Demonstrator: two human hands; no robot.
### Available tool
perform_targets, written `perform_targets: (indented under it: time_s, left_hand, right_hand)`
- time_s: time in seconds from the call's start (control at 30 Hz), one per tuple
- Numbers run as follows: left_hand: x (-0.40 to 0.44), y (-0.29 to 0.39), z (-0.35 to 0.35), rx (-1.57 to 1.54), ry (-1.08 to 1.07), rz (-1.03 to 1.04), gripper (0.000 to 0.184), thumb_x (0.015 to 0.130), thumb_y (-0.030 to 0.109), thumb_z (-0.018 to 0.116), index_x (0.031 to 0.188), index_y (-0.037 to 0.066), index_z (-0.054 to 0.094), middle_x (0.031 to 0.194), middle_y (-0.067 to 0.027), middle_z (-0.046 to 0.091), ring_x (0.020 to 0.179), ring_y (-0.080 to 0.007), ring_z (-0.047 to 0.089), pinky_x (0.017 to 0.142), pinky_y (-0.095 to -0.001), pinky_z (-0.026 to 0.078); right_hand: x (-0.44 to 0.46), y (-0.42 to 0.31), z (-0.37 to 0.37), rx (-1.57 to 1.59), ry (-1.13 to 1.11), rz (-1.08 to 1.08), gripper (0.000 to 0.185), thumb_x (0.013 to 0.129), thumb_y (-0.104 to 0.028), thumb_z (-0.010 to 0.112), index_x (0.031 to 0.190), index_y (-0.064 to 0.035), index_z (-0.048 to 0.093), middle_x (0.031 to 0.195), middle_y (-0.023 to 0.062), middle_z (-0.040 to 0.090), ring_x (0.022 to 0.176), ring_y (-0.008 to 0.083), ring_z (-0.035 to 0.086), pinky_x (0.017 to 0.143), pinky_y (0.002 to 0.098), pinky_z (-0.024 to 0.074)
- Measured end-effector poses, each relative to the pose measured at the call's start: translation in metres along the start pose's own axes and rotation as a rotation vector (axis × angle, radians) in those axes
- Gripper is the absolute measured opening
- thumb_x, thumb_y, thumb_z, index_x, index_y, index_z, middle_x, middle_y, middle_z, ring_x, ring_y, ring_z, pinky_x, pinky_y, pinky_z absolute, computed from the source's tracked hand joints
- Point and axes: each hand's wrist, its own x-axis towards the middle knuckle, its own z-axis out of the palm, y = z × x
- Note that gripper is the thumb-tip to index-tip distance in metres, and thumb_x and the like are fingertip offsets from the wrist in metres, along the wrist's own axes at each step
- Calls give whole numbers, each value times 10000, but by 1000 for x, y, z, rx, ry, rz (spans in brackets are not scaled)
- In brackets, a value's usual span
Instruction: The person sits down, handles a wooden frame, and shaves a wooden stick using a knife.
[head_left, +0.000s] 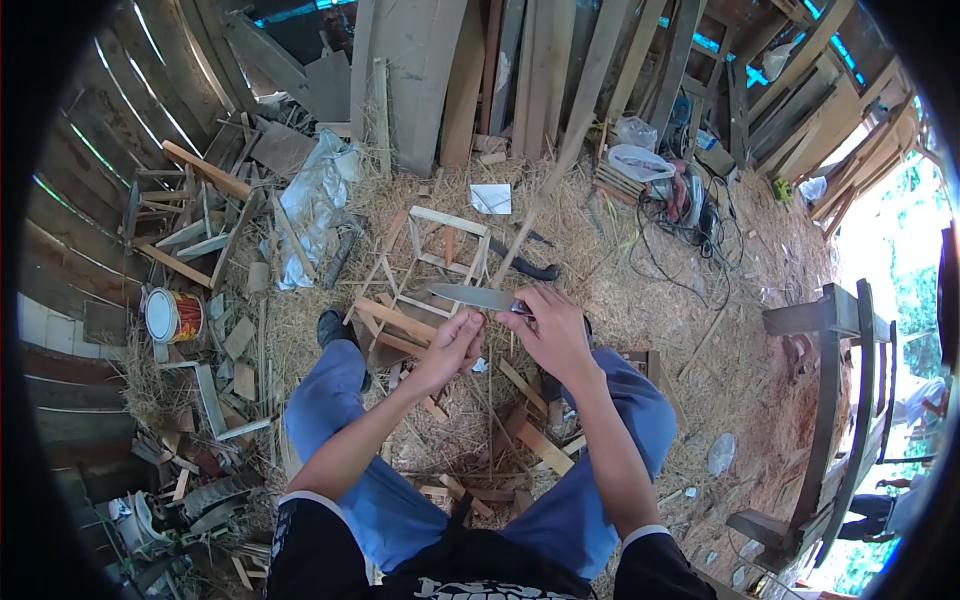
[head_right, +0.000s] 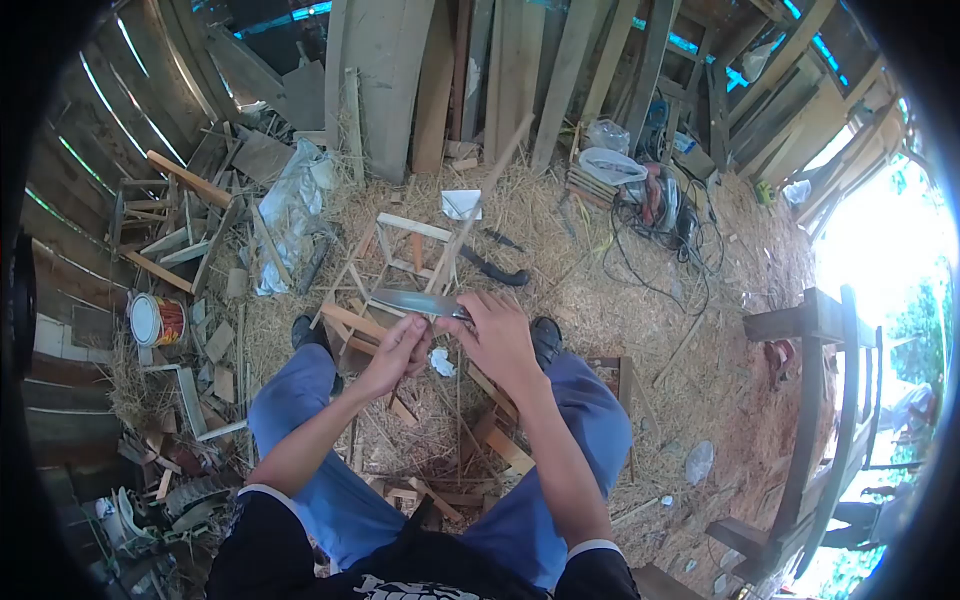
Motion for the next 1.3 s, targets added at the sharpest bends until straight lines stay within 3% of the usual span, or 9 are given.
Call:
perform_targets:
  time_s: [0.23,0.33,0.43,0.6,0.73,0.97,1.13,1.3]
  left_hand:
    - [-7,-2,5,64,-72,7,301,1079,372,401,949,108,465,631,55,345,463,-45,287,417,-227,235]
    - [-10,2,1,8,-114,-80,314,1071,410,402,950,124,445,588,61,270,436,-52,242,410,-241,208]
    - [-28,16,8,16,-106,-138,310,1072,404,401,940,127,443,590,61,281,420,-55,240,394,-247,191]
    - [-68,14,44,-178,23,-282,321,1071,415,396,883,155,403,530,75,215,376,-48,211,361,-242,161]
    - [-109,43,90,-240,88,-234,313,1067,421,407,896,159,406,535,80,212,369,-40,180,361,-236,145]
    - [-158,54,120,-212,65,-187,276,1072,382,413,913,157,414,552,81,228,373,-29,178,350,-224,140]
    - [-191,48,133,-213,109,-168,274,1074,373,412,914,151,420,547,76,224,378,-35,186,356,-231,142]
    - [-214,46,136,-239,155,25,304,1069,375,419,887,132,427,539,67,237,386,-45,194,367,-236,149]
  right_hand:
    - [-12,0,0,-19,-17,-65,275,921,-302,642,1024,-51,595,918,119,636,856,331,606,760,432,445]
    - [-13,1,-2,-25,-37,-76,254,914,-270,640,1027,-46,600,932,123,635,870,329,601,783,425,431]
    - [-17,0,-7,-52,-68,-142,236,893,-245,655,1029,-58,610,940,113,634,889,317,598,801,414,424]
    - [-35,-13,-20,-116,-9,-252,227,855,-220,686,1024,-80,623,950,80,631,911,284,584,825,402,421]
    - [-54,-21,-40,-104,53,-275,245,830,-213,700,1023,-81,628,964,71,630,953,276,572,865,406,416]
    - [-107,-37,-59,-114,324,-98,243,832,-183,680,1039,-69,626,971,86,630,967,313,564,887,428,407]
    - [-146,-71,-40,-25,366,-19,247,856,-196,678,1056,-58,632,998,95,645,962,317,569,891,428,406]
    - [-153,-126,-48,183,320,85,290,910,-300,670,1041,-41,673,963,116,672,894,314,595,861,402,436]
